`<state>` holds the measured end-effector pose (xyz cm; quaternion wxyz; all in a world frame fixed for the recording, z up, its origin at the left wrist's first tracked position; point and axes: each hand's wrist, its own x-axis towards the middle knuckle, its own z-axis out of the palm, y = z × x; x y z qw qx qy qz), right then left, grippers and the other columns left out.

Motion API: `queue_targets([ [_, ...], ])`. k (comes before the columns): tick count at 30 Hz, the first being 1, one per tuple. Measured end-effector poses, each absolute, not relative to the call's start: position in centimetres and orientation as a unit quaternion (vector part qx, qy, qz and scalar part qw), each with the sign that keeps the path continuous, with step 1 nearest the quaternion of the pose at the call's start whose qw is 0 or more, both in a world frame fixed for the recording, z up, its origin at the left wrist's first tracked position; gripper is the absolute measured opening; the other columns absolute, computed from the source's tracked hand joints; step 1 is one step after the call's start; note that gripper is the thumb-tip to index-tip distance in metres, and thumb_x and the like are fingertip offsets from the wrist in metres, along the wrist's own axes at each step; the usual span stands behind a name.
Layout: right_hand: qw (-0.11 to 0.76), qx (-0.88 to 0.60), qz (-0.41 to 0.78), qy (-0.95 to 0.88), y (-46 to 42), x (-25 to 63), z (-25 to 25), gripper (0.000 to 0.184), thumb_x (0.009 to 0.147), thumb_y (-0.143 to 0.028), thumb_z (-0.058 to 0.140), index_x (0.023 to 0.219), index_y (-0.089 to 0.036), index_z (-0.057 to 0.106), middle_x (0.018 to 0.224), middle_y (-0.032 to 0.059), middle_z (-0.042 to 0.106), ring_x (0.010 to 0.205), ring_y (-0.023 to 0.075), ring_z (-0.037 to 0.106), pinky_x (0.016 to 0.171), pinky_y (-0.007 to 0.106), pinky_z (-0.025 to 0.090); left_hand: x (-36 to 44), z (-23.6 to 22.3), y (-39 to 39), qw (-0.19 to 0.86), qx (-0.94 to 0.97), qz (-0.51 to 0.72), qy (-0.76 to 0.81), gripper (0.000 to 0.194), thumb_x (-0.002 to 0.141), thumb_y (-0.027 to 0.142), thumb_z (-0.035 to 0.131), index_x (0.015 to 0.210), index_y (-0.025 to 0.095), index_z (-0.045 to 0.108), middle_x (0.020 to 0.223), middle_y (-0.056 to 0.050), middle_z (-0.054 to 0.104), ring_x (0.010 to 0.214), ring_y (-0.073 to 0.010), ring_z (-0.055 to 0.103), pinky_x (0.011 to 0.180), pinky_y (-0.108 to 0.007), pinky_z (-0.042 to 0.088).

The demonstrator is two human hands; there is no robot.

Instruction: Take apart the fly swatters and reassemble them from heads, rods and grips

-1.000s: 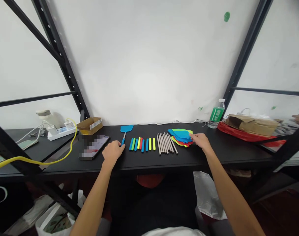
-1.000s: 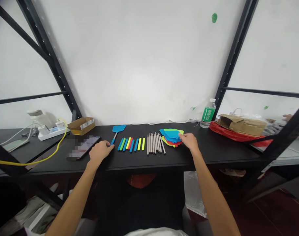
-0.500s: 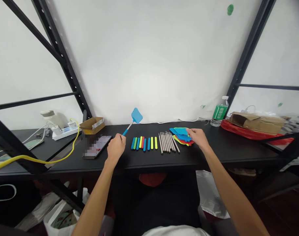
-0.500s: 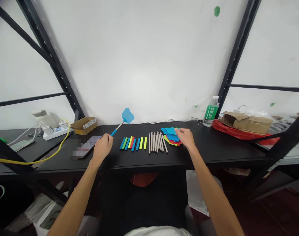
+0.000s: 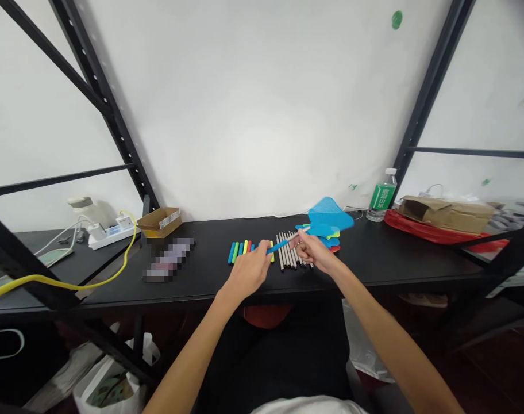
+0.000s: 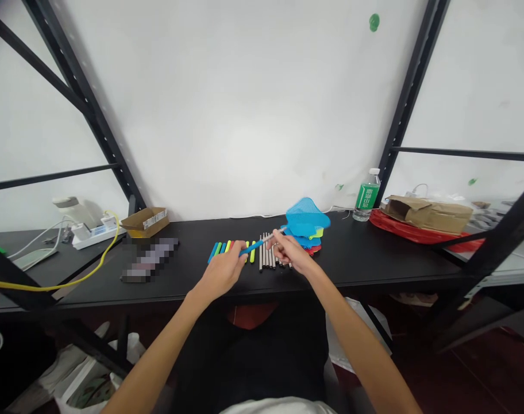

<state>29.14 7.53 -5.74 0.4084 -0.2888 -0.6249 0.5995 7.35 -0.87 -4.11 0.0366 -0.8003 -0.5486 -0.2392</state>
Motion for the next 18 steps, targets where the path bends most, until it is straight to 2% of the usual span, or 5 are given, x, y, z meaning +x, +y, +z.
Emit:
queue_targets([
  [3, 0.419, -0.295, 0.648, -0.564, 7.6, 28.2, -6.3, 0.059, 0.084, -0.072, 0.052, 0.057, -0.02, 0.047, 0.042, -0.009, 0.024, 0.037, 0.0053, 0.014, 0.038, 0.021, 0.008, 7.6, -4.9, -0.6, 0.039, -0.821, -0.225, -0.523, 0.028, 0.103, 0.033, 0.031, 0.122, 0.023, 0.049, 0.095, -0.008, 0.069, 0.079, -0.0241, 0.065, 0.063, -0.03, 0.036],
  [6, 0.424, -0.292, 0.664, -0.542, 7.9, 28.1, -6.7, 0.06, 0.084, -0.068, 0.055, 0.051, -0.022, 0.035, 0.041, -0.0091, 0.021, 0.037, 0.0049, 0.013, 0.037, 0.021, 0.006, 7.1, -4.9, -0.5, 0.043, -0.816, -0.238, -0.525, 0.028, 0.102, 0.037, 0.034, 0.12, 0.023, 0.051, 0.098, -0.007, 0.069, 0.084, -0.0236, 0.065, 0.065, -0.029, 0.038],
  [12, 0.447, -0.273, 0.692, -0.496, 8.3, 28.6, -6.8, 0.054, 0.087, -0.055, 0.054, 0.052, -0.023, 0.029, 0.044, -0.0088, 0.02, 0.036, 0.0055, 0.015, 0.036, 0.022, 0.011, 6.1, -4.2, -0.6, 0.073, -0.788, -0.313, -0.525, 0.029, 0.101, 0.046, 0.04, 0.108, 0.024, 0.058, 0.093, -0.004, 0.069, 0.079, -0.0188, 0.062, 0.066, -0.027, 0.036],
  [18, 0.427, -0.265, 0.709, -0.495, 7.6, 28.1, -6.2, 0.05, 0.088, -0.044, 0.048, 0.048, -0.023, 0.026, 0.041, -0.0079, 0.018, 0.036, 0.0062, 0.015, 0.037, 0.023, 0.009, 6.1, -4.0, -0.8, 0.098, -0.779, -0.347, -0.513, 0.03, 0.1, 0.043, 0.041, 0.098, 0.023, 0.062, 0.089, -0.004, 0.069, 0.072, -0.0169, 0.058, 0.066, -0.026, 0.034],
])
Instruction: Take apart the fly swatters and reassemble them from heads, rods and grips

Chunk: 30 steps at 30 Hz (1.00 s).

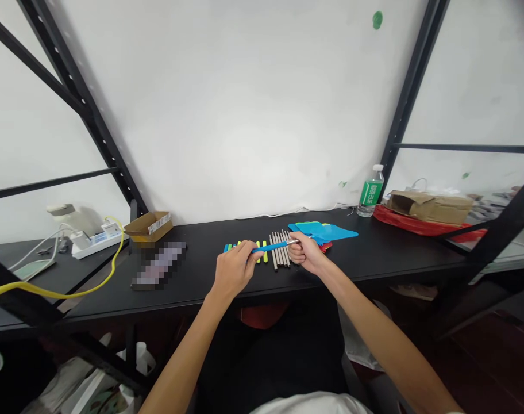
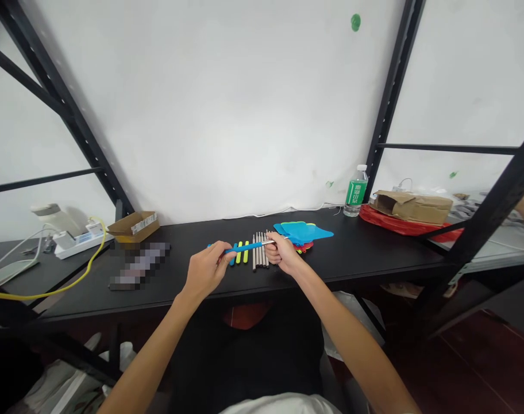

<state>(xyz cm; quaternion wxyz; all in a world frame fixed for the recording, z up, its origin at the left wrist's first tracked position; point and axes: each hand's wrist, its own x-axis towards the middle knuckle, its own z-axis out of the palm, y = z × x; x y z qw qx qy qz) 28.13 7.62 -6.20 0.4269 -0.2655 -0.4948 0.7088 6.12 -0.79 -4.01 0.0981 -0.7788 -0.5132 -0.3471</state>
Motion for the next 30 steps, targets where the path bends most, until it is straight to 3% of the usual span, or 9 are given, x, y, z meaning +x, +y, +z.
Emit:
queue_targets([
  [5, 0.443, -0.247, 0.685, -0.524, 6.8, 27.7, -5.4, 0.048, 0.087, -0.04, 0.046, 0.047, -0.023, 0.028, 0.041, -0.0071, 0.019, 0.036, 0.0063, 0.015, 0.038, 0.023, 0.01, 5.9, -3.7, -0.8, 0.103, -0.757, -0.355, -0.538, 0.034, 0.101, 0.042, 0.038, 0.086, 0.023, 0.063, 0.079, -0.004, 0.067, 0.07, -0.0177, 0.056, 0.065, -0.025, 0.031],
  [8, 0.464, -0.238, 0.65, -0.553, 6.3, 27.7, -5.0, 0.047, 0.088, -0.039, 0.049, 0.047, -0.022, 0.031, 0.042, -0.0068, 0.02, 0.036, 0.0062, 0.016, 0.039, 0.023, 0.01, 5.7, -3.3, -0.9, 0.072, -0.741, -0.378, -0.55, 0.04, 0.1, 0.04, 0.037, 0.069, 0.022, 0.056, 0.062, -0.002, 0.056, 0.059, -0.0163, 0.049, 0.06, -0.025, 0.025],
  [14, 0.476, -0.225, 0.578, -0.624, 5.9, 27.8, -4.6, 0.048, 0.091, -0.041, 0.049, 0.049, -0.021, 0.039, 0.043, -0.0057, 0.026, 0.039, 0.0068, 0.02, 0.042, 0.025, 0.013, 5.9, -2.8, -0.8, -0.094, -0.677, -0.492, -0.539, 0.055, 0.096, 0.047, 0.042, 0.05, 0.02, 0.029, 0.048, 0.001, 0.032, 0.047, -0.0116, 0.03, 0.052, -0.028, 0.018],
  [19, 0.468, -0.224, 0.532, -0.669, 6.4, 28.3, -4.5, 0.047, 0.091, -0.045, 0.05, 0.052, -0.019, 0.046, 0.046, -0.0051, 0.03, 0.042, 0.0072, 0.025, 0.044, 0.025, 0.017, 4.4, -3.3, 0.8, -0.293, -0.579, -0.556, -0.519, 0.056, 0.089, 0.056, 0.05, 0.053, 0.023, 0.022, 0.047, 0.007, 0.02, 0.042, -0.0076, 0.02, 0.045, -0.025, 0.017],
  [21, 0.497, -0.215, 0.533, -0.65, 6.7, 29.3, -4.2, 0.044, 0.088, -0.044, 0.054, 0.053, -0.019, 0.046, 0.048, -0.005, 0.031, 0.043, 0.0072, 0.027, 0.044, 0.024, 0.017, 2.8, -3.3, 1.3, -0.319, -0.508, -0.607, -0.521, 0.056, 0.086, 0.055, 0.055, 0.052, 0.024, 0.023, 0.044, 0.008, 0.018, 0.039, -0.0067, 0.019, 0.042, -0.024, 0.02],
  [26, 0.566, -0.206, 0.547, -0.581, 7.4, 32.5, -3.2, 0.038, 0.084, -0.039, 0.059, 0.053, -0.019, 0.047, 0.047, -0.0059, 0.029, 0.042, 0.0074, 0.027, 0.043, 0.024, 0.017, -1.5, -2.4, 1.4, -0.254, -0.516, -0.602, -0.553, 0.049, 0.087, 0.056, 0.054, 0.055, 0.02, 0.047, 0.044, 0.004, 0.038, 0.039, -0.0093, 0.033, 0.043, -0.023, 0.027],
  [30, 0.573, -0.226, 0.536, -0.577, 7.8, 32.9, -3.0, 0.023, 0.081, -0.036, 0.055, 0.072, -0.017, 0.064, 0.053, -0.0013, 0.047, 0.044, 0.0095, 0.037, 0.042, 0.023, 0.023, -2.8, -2.7, 1.6, -0.043, -0.539, -0.503, -0.674, 0.043, 0.088, 0.055, 0.05, 0.067, 0.02, 0.064, 0.057, -0.003, 0.059, 0.055, -0.0172, 0.054, 0.052, -0.026, 0.035],
])
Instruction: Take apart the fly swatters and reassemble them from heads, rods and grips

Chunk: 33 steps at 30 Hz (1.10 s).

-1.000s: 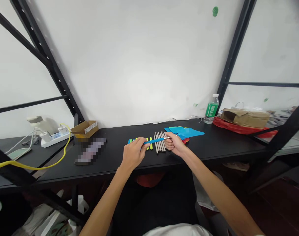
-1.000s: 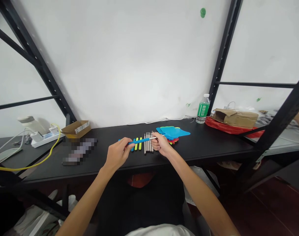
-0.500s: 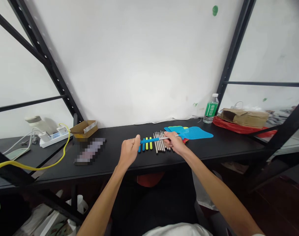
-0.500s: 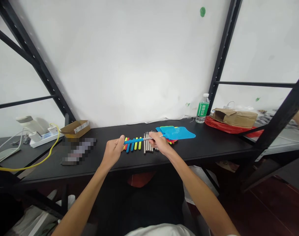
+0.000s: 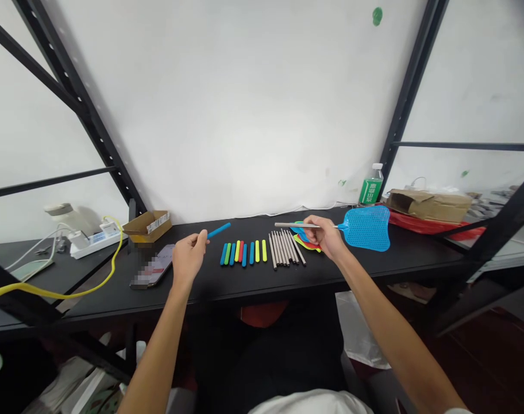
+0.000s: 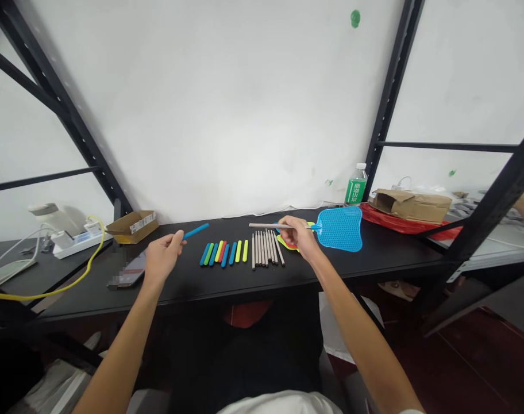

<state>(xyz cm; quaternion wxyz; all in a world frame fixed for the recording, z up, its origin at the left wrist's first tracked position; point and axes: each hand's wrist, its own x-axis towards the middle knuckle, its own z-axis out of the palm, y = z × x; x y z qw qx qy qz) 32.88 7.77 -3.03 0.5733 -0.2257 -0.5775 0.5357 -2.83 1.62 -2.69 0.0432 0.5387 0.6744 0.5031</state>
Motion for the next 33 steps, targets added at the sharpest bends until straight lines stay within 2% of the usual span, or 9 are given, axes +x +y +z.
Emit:
queue_targets([
  [3, 0.578, -0.256, 0.538, -0.558, 8.0, 32.2, -3.3, 0.023, 0.074, -0.031, 0.055, 0.084, -0.015, 0.068, 0.062, 0.0028, 0.059, 0.047, 0.0114, 0.045, 0.04, 0.023, 0.027, -3.1, -4.1, 2.2, -0.06, 0.518, 0.377, 0.765, 0.038, 0.087, 0.054, 0.052, 0.08, 0.023, 0.072, 0.078, -0.007, 0.071, 0.077, -0.0275, 0.064, 0.063, -0.031, 0.041],
  [7, 0.57, -0.295, 0.539, -0.546, 8.0, 31.6, -3.6, 0.015, 0.074, -0.029, 0.054, 0.076, -0.018, 0.062, 0.04, -0.0071, 0.035, 0.034, 0.008, 0.028, 0.037, 0.022, 0.016, -3.6, -5.8, 2.6, -0.059, 0.483, 0.289, 0.824, 0.035, 0.084, 0.052, 0.054, 0.095, 0.026, 0.074, 0.093, -0.011, 0.074, 0.091, -0.0358, 0.066, 0.072, -0.039, 0.046],
  [11, 0.493, -0.333, 0.567, -0.569, 7.7, 31.5, -3.6, 0.018, 0.079, -0.035, 0.063, 0.083, -0.018, 0.058, 0.045, -0.012, 0.028, 0.035, 0.0045, 0.015, 0.036, 0.022, 0.009, -3.6, -6.2, 2.7, -0.044, 0.496, 0.254, 0.829, 0.035, 0.083, 0.053, 0.054, 0.096, 0.027, 0.073, 0.098, -0.012, 0.074, 0.095, -0.0383, 0.066, 0.076, -0.043, 0.048],
  [17, 0.475, -0.357, 0.573, -0.565, 7.6, 31.3, -3.5, 0.024, 0.084, -0.041, 0.057, 0.085, -0.017, 0.056, 0.054, -0.006, 0.04, 0.04, 0.0053, 0.026, 0.039, 0.021, 0.016, -2.4, -6.1, 2.9, -0.008, 0.532, 0.211, 0.82, 0.039, 0.082, 0.058, 0.052, 0.092, 0.027, 0.074, 0.099, -0.013, 0.073, 0.096, -0.0398, 0.066, 0.076, -0.044, 0.048],
  [22, 0.476, -0.321, 0.578, -0.58, 7.7, 31.2, -3.6, 0.025, 0.086, -0.04, 0.056, 0.078, -0.016, 0.059, 0.054, -0.005, 0.038, 0.042, 0.0064, 0.028, 0.039, 0.022, 0.019, -2.3, -5.6, 2.7, -0.015, 0.536, 0.215, 0.816, 0.04, 0.082, 0.058, 0.05, 0.093, 0.028, 0.075, 0.098, -0.013, 0.073, 0.095, -0.0403, 0.066, 0.073, -0.044, 0.047],
  [25, 0.46, -0.283, 0.61, -0.579, 7.1, 30.7, -3.6, 0.027, 0.089, -0.04, 0.057, 0.078, -0.016, 0.059, 0.053, -0.0059, 0.037, 0.042, 0.0061, 0.027, 0.04, 0.022, 0.019, -2.0, -4.8, 2.5, -0.006, 0.552, 0.26, 0.792, 0.038, 0.083, 0.055, 0.052, 0.092, 0.027, 0.075, 0.094, -0.01, 0.074, 0.093, -0.0369, 0.066, 0.072, -0.04, 0.046],
  [28, 0.422, -0.24, 0.67, -0.562, 6.0, 29.5, -3.4, 0.027, 0.09, -0.041, 0.058, 0.078, -0.017, 0.057, 0.052, -0.0075, 0.036, 0.04, 0.0052, 0.025, 0.041, 0.022, 0.018, -0.4, -3.9, 2.2, 0.066, 0.608, 0.36, 0.704, 0.037, 0.082, 0.054, 0.057, 0.088, 0.023, 0.076, 0.087, -0.008, 0.073, 0.085, -0.0276, 0.065, 0.069, -0.033, 0.045],
  [30, 0.382, -0.197, 0.725, -0.538, 5.0, 28.4, -3.5, 0.026, 0.09, -0.04, 0.058, 0.078, -0.017, 0.054, 0.051, -0.009, 0.034, 0.038, 0.0049, 0.024, 0.041, 0.022, 0.018, 1.4, -3.5, 1.8, 0.186, 0.638, 0.432, 0.61, 0.039, 0.08, 0.055, 0.062, 0.087, 0.019, 0.075, 0.078, -0.006, 0.07, 0.07, -0.0192, 0.061, 0.06, -0.027, 0.042],
  [33, 0.309, -0.128, 0.806, -0.489, 3.5, 26.5, -3.8, 0.024, 0.092, -0.037, 0.056, 0.078, -0.019, 0.049, 0.05, -0.0106, 0.029, 0.036, 0.0047, 0.02, 0.043, 0.022, 0.019, 4.7, -3.3, 0.9, 0.404, 0.617, 0.477, 0.479, 0.04, 0.078, 0.056, 0.069, 0.078, 0.015, 0.07, 0.063, 0.0, 0.057, 0.047, -0.0083, 0.042, 0.046, -0.023, 0.029],
])
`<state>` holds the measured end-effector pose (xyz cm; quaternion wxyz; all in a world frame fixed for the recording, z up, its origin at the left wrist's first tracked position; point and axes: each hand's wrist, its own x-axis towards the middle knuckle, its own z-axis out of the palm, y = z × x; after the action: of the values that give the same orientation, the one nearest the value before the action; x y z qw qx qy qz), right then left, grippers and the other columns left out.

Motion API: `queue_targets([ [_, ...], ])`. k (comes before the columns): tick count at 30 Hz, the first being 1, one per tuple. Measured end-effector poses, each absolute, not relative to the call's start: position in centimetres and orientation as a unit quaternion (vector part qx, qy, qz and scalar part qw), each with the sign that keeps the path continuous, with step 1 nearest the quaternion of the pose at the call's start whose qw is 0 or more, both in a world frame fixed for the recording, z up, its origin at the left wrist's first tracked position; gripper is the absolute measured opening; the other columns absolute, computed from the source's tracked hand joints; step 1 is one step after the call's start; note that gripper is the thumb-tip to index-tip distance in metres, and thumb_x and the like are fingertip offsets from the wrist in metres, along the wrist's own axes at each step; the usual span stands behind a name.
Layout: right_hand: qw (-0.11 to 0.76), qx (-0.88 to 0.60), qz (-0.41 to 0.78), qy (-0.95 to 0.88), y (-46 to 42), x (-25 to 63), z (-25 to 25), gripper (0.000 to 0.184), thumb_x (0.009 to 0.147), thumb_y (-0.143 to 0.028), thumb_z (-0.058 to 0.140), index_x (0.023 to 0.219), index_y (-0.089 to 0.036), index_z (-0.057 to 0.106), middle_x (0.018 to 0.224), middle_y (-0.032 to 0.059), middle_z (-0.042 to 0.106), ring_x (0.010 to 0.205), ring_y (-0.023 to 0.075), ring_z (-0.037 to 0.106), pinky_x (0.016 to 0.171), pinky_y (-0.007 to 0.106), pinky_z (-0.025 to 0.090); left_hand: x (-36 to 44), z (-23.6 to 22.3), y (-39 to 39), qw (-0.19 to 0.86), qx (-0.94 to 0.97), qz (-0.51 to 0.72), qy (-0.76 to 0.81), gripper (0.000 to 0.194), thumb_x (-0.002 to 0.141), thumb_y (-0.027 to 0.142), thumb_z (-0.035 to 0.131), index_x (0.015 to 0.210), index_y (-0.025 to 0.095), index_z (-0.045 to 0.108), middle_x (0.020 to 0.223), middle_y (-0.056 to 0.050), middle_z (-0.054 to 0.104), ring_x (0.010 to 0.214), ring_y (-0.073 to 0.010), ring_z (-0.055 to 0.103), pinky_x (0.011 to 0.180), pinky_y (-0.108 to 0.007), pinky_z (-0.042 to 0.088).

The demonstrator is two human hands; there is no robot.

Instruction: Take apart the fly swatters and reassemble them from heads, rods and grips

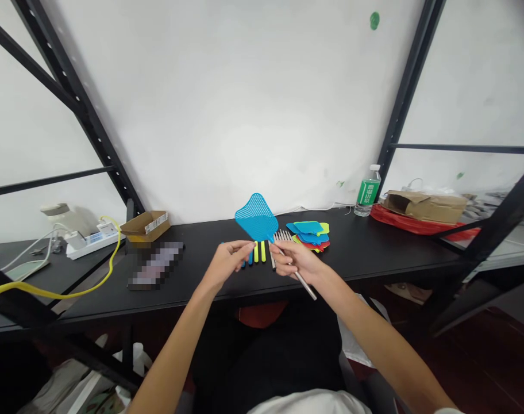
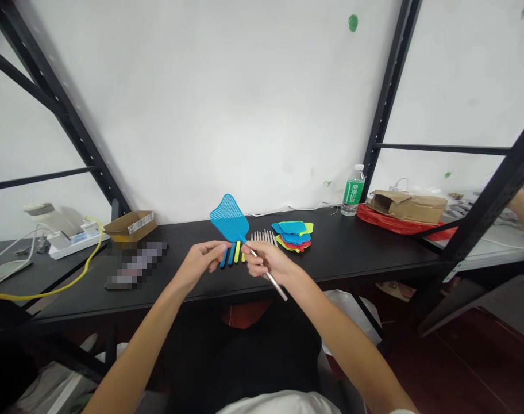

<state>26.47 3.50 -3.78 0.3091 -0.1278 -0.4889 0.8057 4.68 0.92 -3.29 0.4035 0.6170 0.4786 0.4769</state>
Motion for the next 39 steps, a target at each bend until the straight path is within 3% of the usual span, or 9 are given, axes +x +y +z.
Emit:
queue_targets([
  [5, 0.26, -0.087, 0.857, -0.436, 2.2, 24.5, -4.6, 0.024, 0.094, -0.037, 0.053, 0.079, -0.019, 0.047, 0.05, -0.0113, 0.027, 0.037, 0.0054, 0.016, 0.044, 0.021, 0.022, 8.3, -3.4, -0.4, 0.534, 0.529, 0.55, 0.364, 0.042, 0.072, 0.048, 0.079, 0.059, 0.015, 0.058, 0.053, 0.005, 0.042, 0.043, -0.0039, 0.031, 0.043, -0.021, 0.024],
  [18, 0.375, -0.141, 0.722, -0.565, 2.1, 23.7, -5.1, 0.033, 0.088, -0.047, 0.062, 0.077, -0.017, 0.054, 0.053, -0.0095, 0.033, 0.042, 0.0043, 0.017, 0.042, 0.02, 0.012, 9.0, -3.5, -0.7, 0.453, 0.497, 0.625, 0.396, 0.046, 0.071, 0.04, 0.08, 0.051, 0.017, 0.045, 0.048, 0.006, 0.037, 0.042, -0.0045, 0.029, 0.042, -0.022, 0.024],
  [23, 0.416, -0.202, 0.566, -0.682, 1.7, 23.6, -4.6, 0.039, 0.092, -0.055, 0.05, 0.074, -0.02, 0.052, 0.055, -0.0076, 0.028, 0.047, 0.0087, 0.021, 0.045, 0.023, 0.016, 9.4, -3.7, -0.7, 0.405, 0.498, 0.643, 0.418, 0.05, 0.07, 0.04, 0.08, 0.048, 0.019, 0.04, 0.046, 0.007, 0.032, 0.042, -0.0053, 0.028, 0.042, -0.023, 0.025],
  [26, 0.453, -0.262, 0.358, -0.773, 1.0, 23.7, -4.2, 0.036, 0.098, -0.045, 0.043, 0.072, -0.021, 0.051, 0.059, -0.0028, 0.038, 0.053, 0.012, 0.031, 0.052, 0.026, 0.022, 9.4, -3.3, -0.6, 0.394, 0.476, 0.666, 0.417, 0.053, 0.067, 0.039, 0.081, 0.047, 0.019, 0.036, 0.046, 0.007, 0.033, 0.043, -0.0054, 0.029, 0.042, -0.024, 0.025],
  [29, 0.463, -0.322, 0.196, -0.802, 1.2, 24.3, -4.2, 0.033, 0.097, -0.037, 0.043, 0.07, -0.022, 0.052, 0.062, -0.0003, 0.045, 0.058, 0.0144, 0.037, 0.058, 0.027, 0.025, 7.4, -1.8, -0.5, 0.347, 0.393, 0.732, 0.436, 0.044, 0.066, 0.041, 0.081, 0.051, 0.018, 0.047, 0.045, 0.008, 0.033, 0.041, -0.0051, 0.029, 0.041, -0.023, 0.025],
  [31, 0.475, -0.349, 0.199, -0.783, 2.5, 24.9, -4.6, 0.032, 0.096, -0.036, 0.043, 0.071, -0.022, 0.056, 0.06, -0.0002, 0.046, 0.057, 0.015, 0.041, 0.057, 0.027, 0.028, 4.9, -0.5, -0.6, 0.294, 0.353, 0.78, 0.425, 0.032, 0.066, 0.038, 0.08, 0.063, 0.016, 0.059, 0.046, 0.01, 0.034, 0.041, -0.0044, 0.027, 0.042, -0.022, 0.025],
  [34, 0.504, -0.361, 0.339, -0.708, 5.9, 25.7, -5.0, 0.031, 0.093, -0.042, 0.044, 0.085, -0.02, 0.063, 0.063, -0.0004, 0.055, 0.05, 0.013, 0.046, 0.05, 0.025, 0.033, 1.3, 0.9, -1.0, 0.254, 0.363, 0.793, 0.418, 0.031, 0.063, 0.035, 0.083, 0.065, 0.014, 0.06, 0.048, 0.009, 0.04, 0.043, -0.0042, 0.029, 0.042, -0.021, 0.025],
  [37, 0.523, -0.371, 0.401, -0.654, 9.1, 25.5, -4.7, 0.042, 0.088, -0.045, 0.054, 0.12, -0.018, 0.056, 0.07, -0.0015, 0.064, 0.045, 0.0113, 0.051, 0.047, 0.023, 0.038, -0.3, 1.3, -1.4, 0.242, 0.379, 0.791, 0.416, 0.03, 0.063, 0.034, 0.083, 0.067, 0.013, 0.062, 0.052, 0.007, 0.045, 0.043, -0.0039, 0.03, 0.041, -0.021, 0.025],
  [39, 0.515, -0.389, 0.371, -0.668, 10.5, 24.6, -4.1, 0.046, 0.088, -0.042, 0.055, 0.127, -0.019, 0.051, 0.07, -0.0019, 0.066, 0.045, 0.0108, 0.054, 0.048, 0.022, 0.041, -0.2, 1.3, -1.4, 0.243, 0.387, 0.787, 0.415, 0.029, 0.065, 0.034, 0.082, 0.067, 0.013, 0.063, 0.052, 0.007, 0.045, 0.043, -0.004, 0.03, 0.041, -0.021, 0.025],
])
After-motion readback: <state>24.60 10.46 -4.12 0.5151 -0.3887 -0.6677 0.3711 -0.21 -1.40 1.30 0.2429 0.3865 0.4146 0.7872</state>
